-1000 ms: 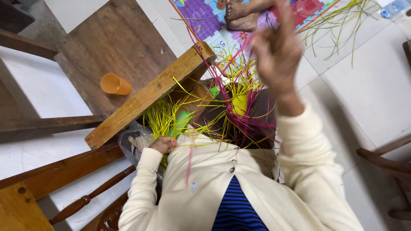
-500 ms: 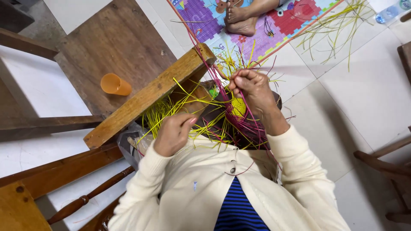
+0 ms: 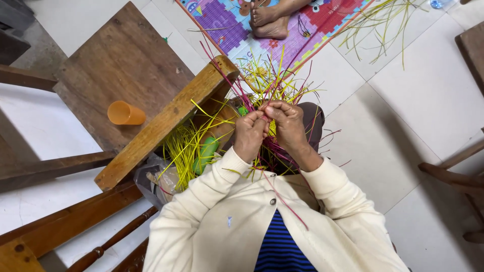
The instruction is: A person is weaving a colorful container using yellow, pink, and green plastic or natural fibers.
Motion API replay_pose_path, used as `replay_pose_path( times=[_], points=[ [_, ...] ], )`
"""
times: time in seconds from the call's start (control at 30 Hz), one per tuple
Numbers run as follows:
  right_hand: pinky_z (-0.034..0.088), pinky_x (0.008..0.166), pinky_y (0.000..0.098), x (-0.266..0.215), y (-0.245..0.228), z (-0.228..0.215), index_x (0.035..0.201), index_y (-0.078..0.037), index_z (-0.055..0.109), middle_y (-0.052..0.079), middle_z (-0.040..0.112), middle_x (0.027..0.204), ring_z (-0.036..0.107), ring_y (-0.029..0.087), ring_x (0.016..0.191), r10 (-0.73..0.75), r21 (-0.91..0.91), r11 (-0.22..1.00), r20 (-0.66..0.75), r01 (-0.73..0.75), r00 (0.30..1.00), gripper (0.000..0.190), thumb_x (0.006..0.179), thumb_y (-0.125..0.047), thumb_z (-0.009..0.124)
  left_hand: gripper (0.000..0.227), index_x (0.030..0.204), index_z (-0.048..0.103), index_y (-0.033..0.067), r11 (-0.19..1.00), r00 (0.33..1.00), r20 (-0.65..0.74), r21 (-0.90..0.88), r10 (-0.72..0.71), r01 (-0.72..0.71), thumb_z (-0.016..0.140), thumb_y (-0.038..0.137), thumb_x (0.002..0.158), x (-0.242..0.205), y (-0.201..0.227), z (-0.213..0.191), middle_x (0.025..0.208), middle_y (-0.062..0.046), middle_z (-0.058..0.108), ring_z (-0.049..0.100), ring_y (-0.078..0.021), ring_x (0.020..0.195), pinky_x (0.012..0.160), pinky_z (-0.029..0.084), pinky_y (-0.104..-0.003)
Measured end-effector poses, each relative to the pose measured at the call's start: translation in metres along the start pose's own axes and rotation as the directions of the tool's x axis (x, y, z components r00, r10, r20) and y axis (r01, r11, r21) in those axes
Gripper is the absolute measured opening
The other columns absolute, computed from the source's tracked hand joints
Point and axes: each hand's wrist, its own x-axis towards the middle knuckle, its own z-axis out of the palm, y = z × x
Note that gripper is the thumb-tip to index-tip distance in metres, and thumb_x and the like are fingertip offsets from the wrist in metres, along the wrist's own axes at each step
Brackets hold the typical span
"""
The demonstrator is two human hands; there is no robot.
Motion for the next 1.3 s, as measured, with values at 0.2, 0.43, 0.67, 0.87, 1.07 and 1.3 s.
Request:
replay_pose_path(
  times=[0.2,0.43,0.67,0.87,1.07,1.3],
  points=[
    [0.046,0.051,0.0260,0.008,-0.013,-0.023,0.082,-0.002,0.060,0.012,0.061,0.063,0.057,0.019,0.056,0.244,0.198,0.956,-0.128,-0.216,0.961,0.007,0.088,-0.005,0.058,0.019,0.062,0.070,0.0148,0.912,0.994,0.039,0.403,-0.100,0.076,0.056,0.017,0.074,0.009,-0.050,-0.021,0.039,0.003,0.050,0.047,-0.0088,0.034,0.034,0.038,-0.022],
    [0.041,0.048,0.0239,0.050,-0.032,-0.092,0.085,-0.003,0.055,-0.003,0.038,0.053,0.044,0.011,0.044,0.180,0.202,0.971,-0.243,-0.132,0.953,0.005,0.089,-0.002,0.057,0.013,0.063,0.071,0.0148,0.725,0.974,0.203,0.685,-0.095,-0.072,0.061,0.018,0.070,-0.001,-0.039,-0.060,0.050,-0.005,0.058,0.053,-0.0165,0.051,0.050,0.046,-0.032],
    [0.038,0.038,0.0220,0.068,-0.076,-0.158,0.080,-0.002,0.058,-0.002,0.047,0.056,0.043,0.008,0.041,0.031,0.086,0.996,-0.554,0.021,0.832,0.020,0.096,0.005,0.050,0.014,0.056,0.064,-0.0018,0.608,0.927,0.356,0.713,0.117,-0.350,0.056,0.005,0.066,-0.019,-0.010,-0.075,0.046,-0.007,0.055,0.038,-0.0165,0.038,0.040,0.039,-0.030],
    [0.029,0.036,0.0232,0.064,-0.091,-0.178,0.080,-0.001,0.057,-0.002,0.043,0.052,0.038,0.008,0.037,-0.082,0.023,0.992,-0.622,0.123,0.778,0.018,0.093,0.005,0.045,0.016,0.062,0.068,-0.0023,0.721,0.933,0.352,0.666,-0.077,-0.192,0.057,0.006,0.070,-0.020,-0.003,-0.083,0.045,0.000,0.049,0.035,-0.0096,0.042,0.040,0.032,-0.024],
    [0.031,0.088,0.0534,0.060,-0.042,-0.141,0.125,0.007,0.046,0.024,0.048,0.118,0.045,0.040,0.108,-0.439,-0.971,-0.232,0.151,0.051,0.886,0.061,0.076,0.000,0.081,0.013,0.067,0.070,-0.0020,0.819,0.963,0.261,0.566,-0.067,-0.097,0.059,0.001,0.073,-0.025,-0.010,-0.078,0.051,0.001,0.053,0.037,-0.0069,0.044,0.040,0.031,-0.022],
    [0.047,0.071,0.0444,-0.028,-0.007,0.010,0.082,-0.009,0.072,0.010,0.069,0.076,0.063,0.037,0.074,-0.191,-0.638,0.492,0.585,0.592,0.788,0.013,0.085,-0.016,0.061,0.017,0.078,0.074,0.0057,0.799,0.986,0.124,0.601,-0.109,0.013,0.057,0.005,0.075,-0.016,-0.025,-0.089,0.049,-0.005,0.057,0.046,-0.0086,0.046,0.043,0.037,-0.022]
  ],
)
